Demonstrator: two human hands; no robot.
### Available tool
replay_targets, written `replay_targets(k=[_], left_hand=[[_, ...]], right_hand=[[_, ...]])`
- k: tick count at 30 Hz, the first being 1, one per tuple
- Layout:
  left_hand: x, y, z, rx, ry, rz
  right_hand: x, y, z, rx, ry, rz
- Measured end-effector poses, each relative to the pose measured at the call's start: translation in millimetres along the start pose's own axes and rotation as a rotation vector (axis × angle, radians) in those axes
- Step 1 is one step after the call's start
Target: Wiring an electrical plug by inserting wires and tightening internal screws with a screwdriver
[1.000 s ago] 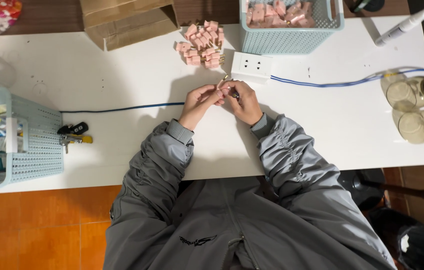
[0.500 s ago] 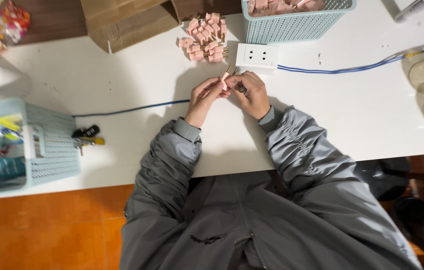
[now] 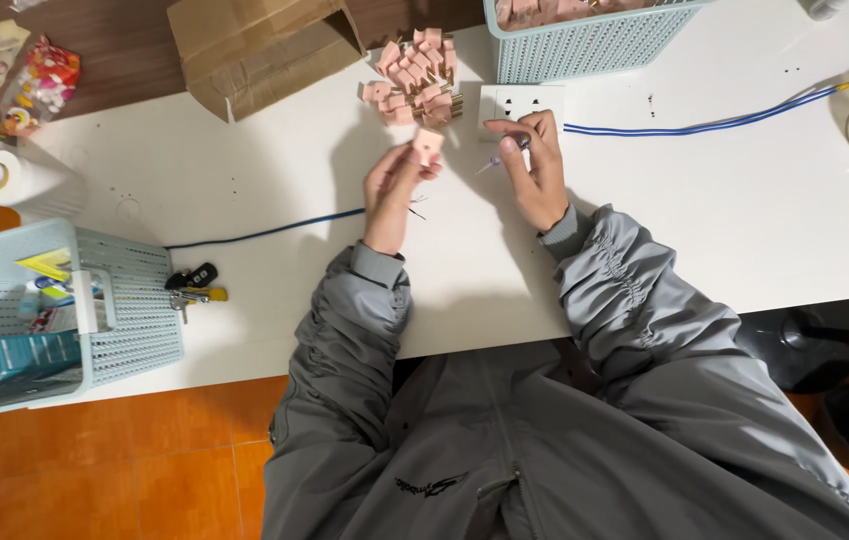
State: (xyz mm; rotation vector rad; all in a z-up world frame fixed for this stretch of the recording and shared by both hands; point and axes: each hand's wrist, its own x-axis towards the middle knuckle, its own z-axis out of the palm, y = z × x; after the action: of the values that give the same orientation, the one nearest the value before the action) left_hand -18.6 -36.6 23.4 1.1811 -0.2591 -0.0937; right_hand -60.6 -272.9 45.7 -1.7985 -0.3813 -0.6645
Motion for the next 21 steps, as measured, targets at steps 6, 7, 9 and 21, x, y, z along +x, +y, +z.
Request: replay_targets(k=[6, 7, 9, 21], left_hand=[[11, -6, -14, -0.093, 0.156, 0.056], [11, -5, -15, -0.100, 0.172, 0.052], [12, -2, -17, -0.196, 0.166, 0.008], [8, -10, -12, -0.117, 0.031, -0.044]], right_hand=[[-2, 16, -8, 0.178, 0.052, 0.161], [-2, 13, -7, 0.177, 0.036, 0.169], [-3, 8, -6, 0.220, -0.008, 0.252], [-7, -7, -3, -0.197, -0.131, -0.051]])
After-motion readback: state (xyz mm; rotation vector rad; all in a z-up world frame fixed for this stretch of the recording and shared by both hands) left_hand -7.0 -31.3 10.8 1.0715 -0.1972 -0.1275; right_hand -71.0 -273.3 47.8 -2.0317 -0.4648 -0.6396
